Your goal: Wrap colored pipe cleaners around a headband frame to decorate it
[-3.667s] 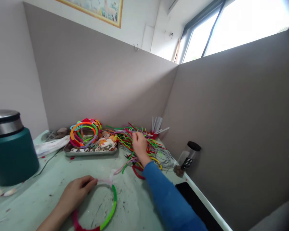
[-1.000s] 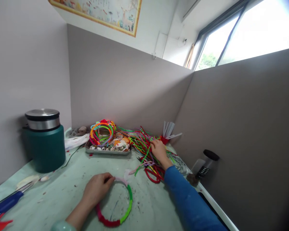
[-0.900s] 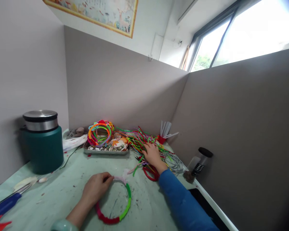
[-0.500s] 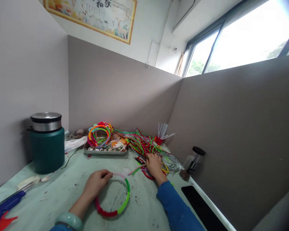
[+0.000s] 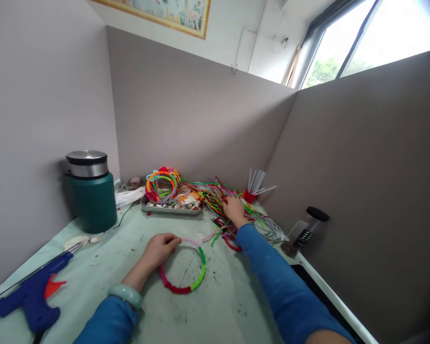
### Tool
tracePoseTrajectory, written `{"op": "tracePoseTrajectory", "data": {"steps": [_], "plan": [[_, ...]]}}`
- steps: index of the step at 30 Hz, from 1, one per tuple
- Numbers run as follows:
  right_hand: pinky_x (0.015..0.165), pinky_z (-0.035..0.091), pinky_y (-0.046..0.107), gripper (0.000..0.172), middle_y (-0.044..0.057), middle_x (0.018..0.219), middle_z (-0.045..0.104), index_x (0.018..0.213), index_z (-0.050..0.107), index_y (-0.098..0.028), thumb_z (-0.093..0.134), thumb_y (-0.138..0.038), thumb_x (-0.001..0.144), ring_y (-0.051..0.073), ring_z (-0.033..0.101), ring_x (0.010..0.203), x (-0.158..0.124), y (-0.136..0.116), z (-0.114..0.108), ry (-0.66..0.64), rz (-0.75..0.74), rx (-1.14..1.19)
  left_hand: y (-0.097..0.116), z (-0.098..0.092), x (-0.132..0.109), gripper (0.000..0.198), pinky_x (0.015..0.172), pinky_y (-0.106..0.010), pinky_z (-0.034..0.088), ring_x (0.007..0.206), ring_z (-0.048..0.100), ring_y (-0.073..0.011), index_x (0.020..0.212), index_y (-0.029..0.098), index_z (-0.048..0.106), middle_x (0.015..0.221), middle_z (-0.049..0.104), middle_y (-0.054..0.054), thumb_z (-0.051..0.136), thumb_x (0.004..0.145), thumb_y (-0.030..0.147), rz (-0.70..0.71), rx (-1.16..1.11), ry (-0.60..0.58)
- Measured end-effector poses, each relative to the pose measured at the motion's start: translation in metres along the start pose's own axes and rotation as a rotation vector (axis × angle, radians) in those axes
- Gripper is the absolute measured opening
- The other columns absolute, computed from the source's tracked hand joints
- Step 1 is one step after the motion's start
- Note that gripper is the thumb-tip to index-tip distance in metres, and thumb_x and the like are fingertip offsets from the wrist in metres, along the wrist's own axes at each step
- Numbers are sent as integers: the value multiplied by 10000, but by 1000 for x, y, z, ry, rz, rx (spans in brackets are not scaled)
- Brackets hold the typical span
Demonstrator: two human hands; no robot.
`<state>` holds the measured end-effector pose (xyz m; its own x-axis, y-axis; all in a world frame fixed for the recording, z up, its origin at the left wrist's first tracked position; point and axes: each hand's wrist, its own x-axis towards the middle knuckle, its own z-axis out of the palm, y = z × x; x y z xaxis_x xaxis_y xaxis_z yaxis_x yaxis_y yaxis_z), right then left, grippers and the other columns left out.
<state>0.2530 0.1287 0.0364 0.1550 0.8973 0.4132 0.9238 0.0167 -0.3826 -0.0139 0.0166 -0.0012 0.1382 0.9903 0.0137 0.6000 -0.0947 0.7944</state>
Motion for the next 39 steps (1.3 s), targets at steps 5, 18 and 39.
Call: {"op": "tracePoseTrajectory", "data": {"steps": [5,18,39], "plan": [[677,396,266,214,65,805,665,792,675,-171,521,-312,746,193,574,785,17,13,-3,20,91,237,-2,-2,-1,621,417,-227,253,373,348,-101,644,121,618,365,359,45,319,721,661,-90,-148,-46],[406,378,192,179,40,715,641,821,605,-151,566,-307,742,62,482,430,-14,3,-66,-166,138,1175,1,-8,-2,710,416,-237,329,369,420,-93,809,61,627,595,620,-54,291,722,680,-121,-474,-166],[391,354,179,232,10,659,611,754,607,-147,639,-356,659,88,524,476,-138,-97,21,-414,209,1495,-8,1,5,358,567,-222,337,623,501,-149,712,142,638,642,611,-12,451,727,446,163,54,-176]]}}
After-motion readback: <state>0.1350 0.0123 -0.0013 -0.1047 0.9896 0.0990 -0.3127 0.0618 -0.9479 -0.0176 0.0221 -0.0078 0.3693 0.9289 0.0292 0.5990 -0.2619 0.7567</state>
